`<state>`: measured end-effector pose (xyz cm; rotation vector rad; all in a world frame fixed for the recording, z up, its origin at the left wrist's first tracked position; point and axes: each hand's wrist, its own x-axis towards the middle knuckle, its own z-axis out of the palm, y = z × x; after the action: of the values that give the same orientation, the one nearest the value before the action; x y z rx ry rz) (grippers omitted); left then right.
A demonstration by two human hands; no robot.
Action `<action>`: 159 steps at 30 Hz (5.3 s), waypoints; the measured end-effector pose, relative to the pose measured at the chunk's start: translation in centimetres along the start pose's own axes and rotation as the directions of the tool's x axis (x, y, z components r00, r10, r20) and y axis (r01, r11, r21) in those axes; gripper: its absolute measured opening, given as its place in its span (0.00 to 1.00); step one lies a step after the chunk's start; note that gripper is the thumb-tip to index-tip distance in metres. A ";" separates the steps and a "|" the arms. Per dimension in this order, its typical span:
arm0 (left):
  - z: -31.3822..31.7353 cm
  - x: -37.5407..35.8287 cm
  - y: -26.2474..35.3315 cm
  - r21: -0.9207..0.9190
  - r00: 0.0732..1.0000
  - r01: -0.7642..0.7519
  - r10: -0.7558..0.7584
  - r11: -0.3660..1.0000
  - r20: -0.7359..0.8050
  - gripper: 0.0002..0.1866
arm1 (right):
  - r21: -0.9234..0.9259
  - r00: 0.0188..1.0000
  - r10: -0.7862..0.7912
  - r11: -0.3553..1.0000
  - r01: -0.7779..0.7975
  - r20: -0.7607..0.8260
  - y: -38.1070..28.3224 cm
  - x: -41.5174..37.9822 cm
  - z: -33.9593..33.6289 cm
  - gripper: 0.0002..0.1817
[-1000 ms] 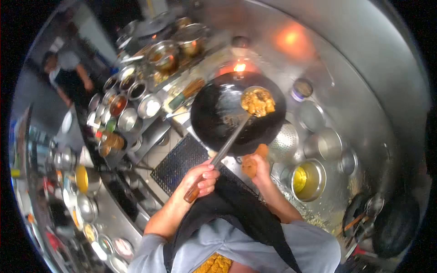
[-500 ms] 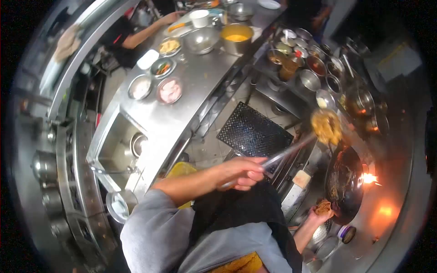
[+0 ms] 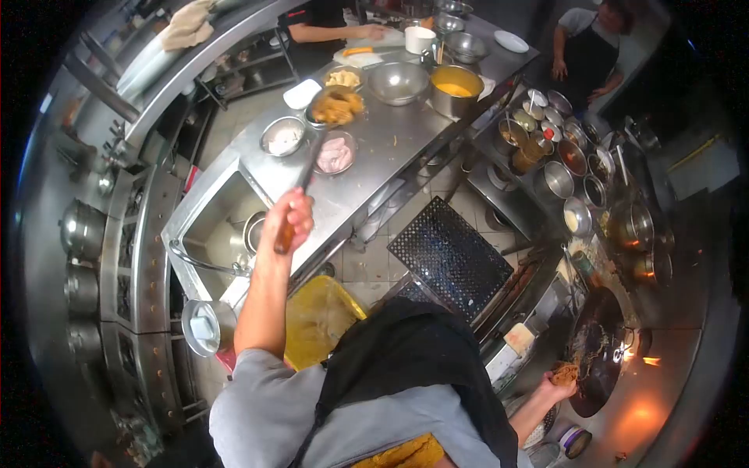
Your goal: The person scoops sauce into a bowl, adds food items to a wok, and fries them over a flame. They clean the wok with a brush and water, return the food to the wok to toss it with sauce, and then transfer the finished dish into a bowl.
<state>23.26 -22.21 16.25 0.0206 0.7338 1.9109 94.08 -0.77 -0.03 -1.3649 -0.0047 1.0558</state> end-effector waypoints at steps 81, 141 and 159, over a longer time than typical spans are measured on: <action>42.4 -15.3 -101.5 0.184 -0.286 -0.953 -0.914 0.240 -0.289 0.15 | 0.457 0.379 0.261 0.599 0.657 -0.888 18.4 -27.9 4.0 0.22; 30.4 3.4 -68.1 0.899 -0.337 -0.385 -0.939 0.207 0.072 0.41 | 0.314 0.671 0.055 0.909 0.272 -0.740 13.3 -16.0 0.0 0.33; 21.5 -21.6 -83.3 0.448 -0.759 0.480 -0.613 -0.754 -0.219 0.04 | 0.424 0.332 0.263 0.587 0.690 -0.906 24.2 -36.8 0.6 0.21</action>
<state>108.94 -7.32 -1.07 -0.0767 0.2955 -0.6068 58.26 -26.38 1.59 -0.8602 1.0096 -0.2386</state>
